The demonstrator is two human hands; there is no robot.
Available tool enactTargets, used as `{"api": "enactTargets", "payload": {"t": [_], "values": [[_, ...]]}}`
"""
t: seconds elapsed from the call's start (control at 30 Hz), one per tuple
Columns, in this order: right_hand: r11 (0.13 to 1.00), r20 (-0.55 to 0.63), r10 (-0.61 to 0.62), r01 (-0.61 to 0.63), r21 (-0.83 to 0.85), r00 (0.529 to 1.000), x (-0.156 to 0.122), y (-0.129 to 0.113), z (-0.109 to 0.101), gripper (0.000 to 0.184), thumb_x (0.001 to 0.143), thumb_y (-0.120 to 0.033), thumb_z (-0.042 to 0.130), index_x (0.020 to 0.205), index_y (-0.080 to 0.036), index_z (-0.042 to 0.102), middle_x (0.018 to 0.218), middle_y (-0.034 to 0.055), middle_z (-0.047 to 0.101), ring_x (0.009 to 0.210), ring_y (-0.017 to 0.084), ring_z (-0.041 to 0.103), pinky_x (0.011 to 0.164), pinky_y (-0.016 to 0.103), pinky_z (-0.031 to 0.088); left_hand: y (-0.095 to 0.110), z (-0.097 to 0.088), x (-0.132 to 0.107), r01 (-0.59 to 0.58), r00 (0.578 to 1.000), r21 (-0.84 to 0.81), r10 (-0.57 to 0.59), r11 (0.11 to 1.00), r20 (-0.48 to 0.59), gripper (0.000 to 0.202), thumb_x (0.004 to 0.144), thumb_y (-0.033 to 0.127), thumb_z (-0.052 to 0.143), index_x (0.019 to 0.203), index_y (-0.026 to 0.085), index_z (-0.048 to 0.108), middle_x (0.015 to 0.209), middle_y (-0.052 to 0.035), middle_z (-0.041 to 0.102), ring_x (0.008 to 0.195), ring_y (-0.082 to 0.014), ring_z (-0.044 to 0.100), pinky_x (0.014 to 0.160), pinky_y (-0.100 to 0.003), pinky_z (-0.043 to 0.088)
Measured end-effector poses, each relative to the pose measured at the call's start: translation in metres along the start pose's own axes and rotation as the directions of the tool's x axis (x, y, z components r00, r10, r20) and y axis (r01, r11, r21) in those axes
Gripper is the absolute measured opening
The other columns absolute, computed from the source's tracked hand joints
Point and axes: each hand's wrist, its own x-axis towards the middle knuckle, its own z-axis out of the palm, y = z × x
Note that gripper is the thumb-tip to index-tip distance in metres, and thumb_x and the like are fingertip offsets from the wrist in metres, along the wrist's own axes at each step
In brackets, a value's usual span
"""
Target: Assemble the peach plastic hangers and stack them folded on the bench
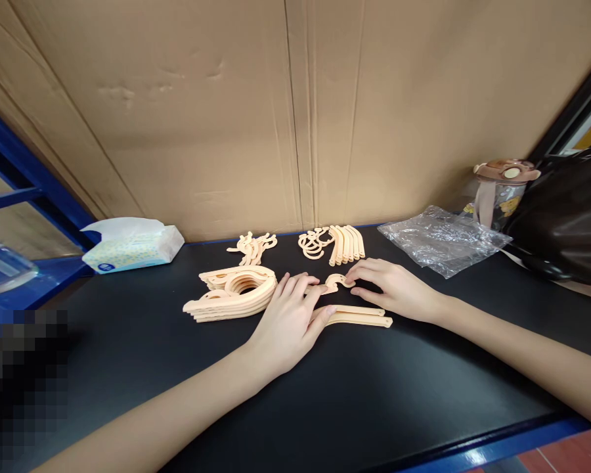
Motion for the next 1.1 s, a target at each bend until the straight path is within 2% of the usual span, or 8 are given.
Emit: {"api": "enactTargets", "payload": {"t": [0.37, 0.5, 0.6, 0.67, 0.73, 0.9, 1.0, 1.1], "values": [[0.999, -0.032, -0.025, 0.024, -0.037, 0.999, 0.000, 0.000, 0.001, 0.014, 0.093, -0.023, 0.050, 0.102, -0.022, 0.061, 0.103, 0.0024, 0.066, 0.097, 0.017, 0.060, 0.090, 0.035, 0.041, 0.001, -0.001, -0.001, -0.045, 0.999, 0.016, 0.046, 0.999, -0.029, 0.034, 0.097, 0.035, 0.042, 0.121, 0.015, 0.053, 0.119, -0.0106, 0.057, 0.118, -0.0263, 0.049, 0.106, -0.052, 0.035], [0.998, -0.042, -0.033, 0.031, -0.055, 0.999, 0.000, 0.000, 0.000, 0.013, 0.093, -0.025, 0.050, 0.100, -0.022, 0.061, 0.103, 0.0027, 0.066, 0.099, 0.018, 0.060, 0.092, 0.036, 0.040, 0.006, -0.008, -0.001, -0.239, 0.969, 0.059, 0.242, 0.969, -0.044, 0.033, 0.096, 0.033, 0.044, 0.120, 0.013, 0.053, 0.121, -0.0117, 0.057, 0.119, -0.0265, 0.049, 0.103, -0.046, 0.040], [0.997, -0.082, -0.020, 0.014, -0.081, 0.996, 0.002, 0.000, -0.005, 0.015, 0.094, -0.026, 0.049, 0.101, -0.022, 0.060, 0.106, 0.0032, 0.066, 0.103, 0.019, 0.059, 0.092, 0.037, 0.040, 0.013, -0.012, -0.003, -0.434, 0.898, 0.147, 0.441, 0.889, -0.012, 0.028, 0.096, 0.028, 0.044, 0.112, 0.011, 0.058, 0.116, -0.0110, 0.061, 0.116, -0.0251, 0.051, 0.101, -0.040, 0.043], [0.994, -0.110, -0.016, 0.004, -0.109, 0.994, 0.004, 0.000, -0.011, 0.016, 0.093, -0.025, 0.050, 0.104, -0.022, 0.060, 0.108, 0.0034, 0.066, 0.104, 0.021, 0.058, 0.092, 0.038, 0.040, 0.016, -0.014, -0.005, -0.496, 0.865, 0.207, 0.501, 0.843, 0.030, 0.024, 0.095, 0.020, 0.044, 0.111, 0.010, 0.059, 0.113, -0.0097, 0.062, 0.112, -0.0237, 0.054, 0.099, -0.036, 0.045], [0.991, -0.121, -0.020, 0.003, -0.134, 0.992, 0.007, 0.000, -0.017, 0.016, 0.092, -0.025, 0.051, 0.104, -0.022, 0.060, 0.108, 0.0037, 0.066, 0.104, 0.022, 0.058, 0.093, 0.038, 0.039, 0.016, -0.015, -0.010, -0.485, 0.872, 0.240, 0.486, 0.841, 0.059, 0.025, 0.093, 0.014, 0.044, 0.114, 0.011, 0.058, 0.114, -0.0092, 0.062, 0.111, -0.0235, 0.055, 0.096, -0.035, 0.047], [0.990, -0.100, -0.029, 0.014, -0.144, 0.995, 0.020, -0.003, -0.024, 0.015, 0.092, -0.026, 0.050, 0.099, -0.021, 0.062, 0.101, 0.0040, 0.067, 0.097, 0.021, 0.060, 0.089, 0.036, 0.039, 0.009, -0.014, -0.019, -0.277, 0.959, 0.209, 0.284, 0.938, -0.005, 0.028, 0.093, 0.015, 0.044, 0.119, 0.015, 0.055, 0.120, -0.0099, 0.060, 0.100, -0.0236, 0.060, 0.080, -0.037, 0.053], [0.986, -0.092, -0.025, 0.009, -0.167, 0.995, 0.036, -0.002, -0.022, 0.016, 0.093, -0.027, 0.049, 0.094, -0.020, 0.064, 0.095, 0.0033, 0.066, 0.090, 0.019, 0.060, 0.085, 0.034, 0.039, 0.006, -0.012, -0.021, -0.221, 0.973, 0.154, 0.229, 0.963, -0.040, 0.023, 0.094, 0.016, 0.043, 0.111, 0.015, 0.059, 0.111, -0.0074, 0.064, 0.088, -0.0216, 0.062, 0.072, -0.037, 0.054], [0.974, -0.096, -0.015, -0.007, -0.227, 0.995, 0.057, 0.002, -0.016, 0.016, 0.092, -0.026, 0.051, 0.090, -0.019, 0.065, 0.092, 0.0036, 0.066, 0.088, 0.019, 0.059, 0.082, 0.032, 0.037, 0.005, -0.010, -0.019, -0.215, 0.974, 0.093, 0.220, 0.972, -0.044, 0.020, 0.094, 0.015, 0.044, 0.105, 0.015, 0.061, 0.103, -0.0056, 0.066, 0.086, -0.0204, 0.062, 0.074, -0.036, 0.053]]}}
